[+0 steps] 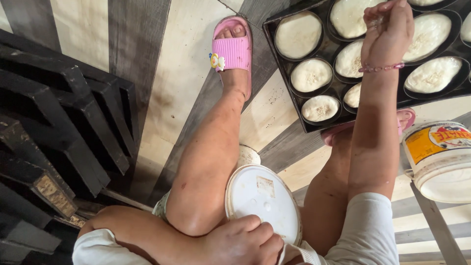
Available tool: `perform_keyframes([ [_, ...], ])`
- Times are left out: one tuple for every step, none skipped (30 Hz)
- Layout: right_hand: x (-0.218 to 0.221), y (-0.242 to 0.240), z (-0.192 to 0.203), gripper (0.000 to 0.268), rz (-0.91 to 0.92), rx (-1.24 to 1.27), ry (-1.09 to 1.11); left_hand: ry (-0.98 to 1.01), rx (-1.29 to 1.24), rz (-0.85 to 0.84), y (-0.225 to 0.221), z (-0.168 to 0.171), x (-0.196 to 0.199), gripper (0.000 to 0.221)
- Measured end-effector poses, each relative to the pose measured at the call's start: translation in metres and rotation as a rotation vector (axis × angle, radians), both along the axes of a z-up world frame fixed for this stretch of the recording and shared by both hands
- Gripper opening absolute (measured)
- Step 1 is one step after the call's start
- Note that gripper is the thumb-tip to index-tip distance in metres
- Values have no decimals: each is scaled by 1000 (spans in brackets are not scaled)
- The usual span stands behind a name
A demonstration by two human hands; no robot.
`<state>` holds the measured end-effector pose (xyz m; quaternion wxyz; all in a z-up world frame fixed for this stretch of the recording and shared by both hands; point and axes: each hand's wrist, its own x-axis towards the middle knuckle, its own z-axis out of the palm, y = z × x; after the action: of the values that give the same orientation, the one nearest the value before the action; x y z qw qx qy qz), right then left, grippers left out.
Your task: The person sits on the floor in front of trays of shaped dough pieces. They dip a pastry brush into a green cup of liquid and brush the tops of the dough pieces, then sprinkle a granular topping over them by hand from a container.
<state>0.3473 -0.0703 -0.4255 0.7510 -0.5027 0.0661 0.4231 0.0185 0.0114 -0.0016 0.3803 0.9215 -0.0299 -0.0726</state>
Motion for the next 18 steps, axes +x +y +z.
perform_keyframes([
  [1, -1, -7, 23, -28, 53, -3, 10, -5, -5, 1, 0, 0, 16],
  [2, -2, -14, 20, -54, 106, -7, 20, -10, -9, 2, 0, 1, 16],
  [2, 0, -14, 20, -54, 105, -6, 21, -11, -10, 3, 0, 1, 16],
  [2, 1, -14, 20, -54, 113, -15, 25, -18, -11, 3, 0, 2, 16],
  [1, 3, -14, 20, -54, 122, -24, 28, -24, -13, 4, 0, 2, 15],
  [2, 3, -15, 20, -52, 122, -24, 29, -25, -11, 4, 0, 2, 15],
  [1, 4, -16, 21, -48, 139, -50, 23, -28, -2, 5, 0, 1, 15],
  [1, 3, -16, 22, -43, 157, -75, 18, -31, 7, 5, 0, 1, 14],
  [1, 3, -17, 22, -41, 156, -75, 19, -32, 9, 4, 0, 0, 14],
  [2, 2, -17, 22, -32, 173, -89, 22, -29, 0, 3, 0, -1, 14],
  [3, 2, -18, 22, -23, 189, -103, 26, -26, -10, 3, 0, -2, 13],
  [2, 3, -14, 22, -21, 190, -103, 26, -25, -9, 2, 0, -2, 13],
  [1, 5, -11, 22, -9, 169, -127, 28, -21, -4, 2, 0, -2, 14],
  [0, 6, -8, 23, 3, 150, -151, 30, -15, 0, 1, 0, -2, 14],
  [0, 8, -8, 23, 4, 151, -151, 30, -14, 1, 0, -1, -2, 14],
  [-1, 8, -7, 25, 25, 136, -169, 37, -19, -9, 0, -1, -3, 16],
  [-2, 8, -7, 26, 47, 122, -186, 44, -25, -19, -2, -1, -3, 17],
  [-2, 8, -9, 26, 46, 121, -186, 44, -25, -20, -1, -1, -3, 17],
])
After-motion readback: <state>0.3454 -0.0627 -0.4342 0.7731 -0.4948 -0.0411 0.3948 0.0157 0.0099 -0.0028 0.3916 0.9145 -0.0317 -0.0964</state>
